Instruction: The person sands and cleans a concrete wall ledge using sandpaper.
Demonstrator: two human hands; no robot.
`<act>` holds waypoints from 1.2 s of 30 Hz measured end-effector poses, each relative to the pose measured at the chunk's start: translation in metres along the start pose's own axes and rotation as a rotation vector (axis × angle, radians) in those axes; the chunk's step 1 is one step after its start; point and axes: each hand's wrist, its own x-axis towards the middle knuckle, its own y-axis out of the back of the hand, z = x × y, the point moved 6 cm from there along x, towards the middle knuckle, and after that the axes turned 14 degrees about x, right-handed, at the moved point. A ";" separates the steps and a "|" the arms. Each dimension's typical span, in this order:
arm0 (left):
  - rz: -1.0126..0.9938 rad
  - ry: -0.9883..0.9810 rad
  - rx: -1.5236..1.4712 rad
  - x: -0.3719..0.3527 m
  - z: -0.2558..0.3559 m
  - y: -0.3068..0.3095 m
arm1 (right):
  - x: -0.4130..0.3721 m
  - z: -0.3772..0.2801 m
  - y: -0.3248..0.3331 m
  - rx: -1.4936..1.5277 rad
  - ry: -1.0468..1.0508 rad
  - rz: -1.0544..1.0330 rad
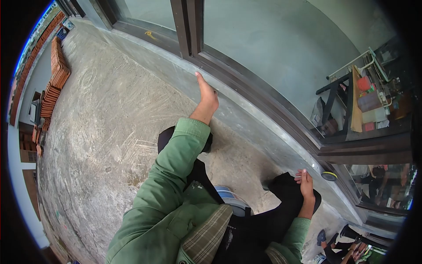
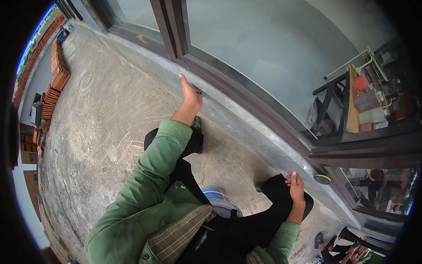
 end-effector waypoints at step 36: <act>0.061 0.091 0.049 0.069 -0.044 0.042 | 0.004 -0.002 -0.003 0.012 -0.015 -0.006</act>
